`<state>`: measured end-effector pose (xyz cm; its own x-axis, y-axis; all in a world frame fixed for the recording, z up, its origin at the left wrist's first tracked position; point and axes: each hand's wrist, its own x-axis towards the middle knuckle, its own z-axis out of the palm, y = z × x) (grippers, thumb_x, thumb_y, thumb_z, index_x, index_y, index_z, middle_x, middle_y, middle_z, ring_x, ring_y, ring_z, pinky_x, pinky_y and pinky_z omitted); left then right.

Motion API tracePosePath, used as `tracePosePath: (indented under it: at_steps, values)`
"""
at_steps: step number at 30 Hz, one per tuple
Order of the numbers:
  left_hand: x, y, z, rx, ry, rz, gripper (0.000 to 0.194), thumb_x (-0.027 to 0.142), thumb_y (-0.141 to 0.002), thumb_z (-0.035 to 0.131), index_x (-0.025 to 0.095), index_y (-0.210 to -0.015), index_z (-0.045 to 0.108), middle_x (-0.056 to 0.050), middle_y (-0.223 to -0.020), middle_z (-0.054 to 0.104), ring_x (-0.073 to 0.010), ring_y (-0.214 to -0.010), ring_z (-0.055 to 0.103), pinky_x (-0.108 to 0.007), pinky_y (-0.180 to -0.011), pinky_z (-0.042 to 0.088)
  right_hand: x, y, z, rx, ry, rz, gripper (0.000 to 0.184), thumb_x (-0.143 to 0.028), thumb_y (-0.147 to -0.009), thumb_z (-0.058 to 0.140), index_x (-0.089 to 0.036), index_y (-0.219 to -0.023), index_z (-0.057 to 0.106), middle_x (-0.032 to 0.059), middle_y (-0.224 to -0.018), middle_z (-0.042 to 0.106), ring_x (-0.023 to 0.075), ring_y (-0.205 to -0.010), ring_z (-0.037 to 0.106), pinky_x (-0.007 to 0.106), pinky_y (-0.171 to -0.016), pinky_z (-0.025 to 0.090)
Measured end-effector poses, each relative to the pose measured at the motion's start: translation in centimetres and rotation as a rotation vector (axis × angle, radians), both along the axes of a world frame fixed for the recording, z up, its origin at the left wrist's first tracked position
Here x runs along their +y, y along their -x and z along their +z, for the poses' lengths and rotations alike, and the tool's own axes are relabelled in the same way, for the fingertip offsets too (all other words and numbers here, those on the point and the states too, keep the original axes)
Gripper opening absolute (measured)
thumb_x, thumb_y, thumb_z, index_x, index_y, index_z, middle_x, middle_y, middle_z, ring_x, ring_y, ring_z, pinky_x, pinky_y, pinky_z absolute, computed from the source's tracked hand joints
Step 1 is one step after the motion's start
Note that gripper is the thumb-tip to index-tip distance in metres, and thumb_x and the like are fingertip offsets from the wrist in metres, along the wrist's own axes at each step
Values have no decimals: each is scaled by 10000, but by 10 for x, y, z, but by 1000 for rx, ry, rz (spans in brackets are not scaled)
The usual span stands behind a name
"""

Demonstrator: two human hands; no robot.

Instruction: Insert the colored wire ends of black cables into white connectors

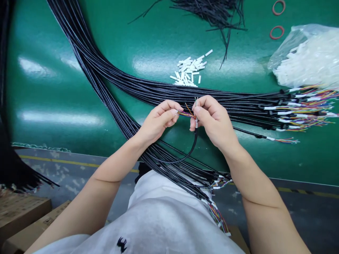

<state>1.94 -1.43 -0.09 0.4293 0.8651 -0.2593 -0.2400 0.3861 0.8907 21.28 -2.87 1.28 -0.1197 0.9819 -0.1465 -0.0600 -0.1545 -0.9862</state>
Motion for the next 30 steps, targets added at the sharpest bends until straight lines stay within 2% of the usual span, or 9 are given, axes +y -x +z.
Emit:
tracePosePath:
  at_steps: [6, 10, 14, 18, 25, 28, 30]
  values:
    - [-1, -1, -3, -10, 2, -31, 292, 465, -931, 741, 189, -1007, 687, 42, -739, 536, -46, -617, 404, -200, -563, 321, -1, 0, -2, -32, -39, 25, 338, -461, -861, 836, -243, -830, 579, -72, -729, 562, 68, -468, 523, 241, -459, 500]
    - [0, -1, -2, -3, 3, -41, 323, 486, -904, 765, 187, -1000, 690, 42, -734, 540, -47, -611, 400, -204, -550, 303, 0, -1, 2, 9, 27, 37, 265, -424, -883, 829, -223, -846, 660, -55, -717, 558, 71, -478, 525, 241, -452, 502]
    - [0, -1, 0, 15, -4, -46, 338, 500, -895, 767, 183, -985, 690, 41, -722, 538, -50, -608, 396, -209, -554, 306, 4, -2, 7, 105, 139, 36, 278, -397, -836, 850, -230, -811, 629, -55, -767, 524, 73, -478, 524, 249, -410, 512]
    - [-1, 0, 0, 21, -6, -28, 321, 482, -902, 760, 179, -982, 692, 42, -718, 541, -49, -609, 405, -206, -557, 309, 5, -4, 8, 131, 179, 51, 289, -403, -843, 828, -237, -821, 593, -52, -791, 520, 78, -514, 539, 243, -428, 550]
    - [0, 0, -1, 22, -2, -26, 309, 472, -909, 750, 180, -991, 690, 44, -715, 540, -48, -602, 393, -207, -557, 307, 5, -3, 8, 86, 149, 75, 339, -416, -866, 812, -232, -800, 536, -45, -807, 514, 73, -522, 530, 240, -451, 552]
    - [0, 0, -1, 18, 10, -24, 332, 489, -890, 766, 181, -988, 689, 44, -717, 547, -48, -602, 393, -208, -558, 312, 4, -5, 9, 107, 131, 71, 331, -430, -858, 820, -229, -813, 561, -38, -845, 532, 78, -527, 543, 257, -460, 546]
    - [1, 0, 0, 7, 35, -20, 352, 501, -870, 783, 182, -984, 689, 46, -713, 548, -47, -604, 397, -206, -558, 316, 3, -7, 8, 90, 51, 109, 266, -408, -876, 802, -232, -829, 609, -30, -867, 553, 86, -550, 566, 271, -499, 549]
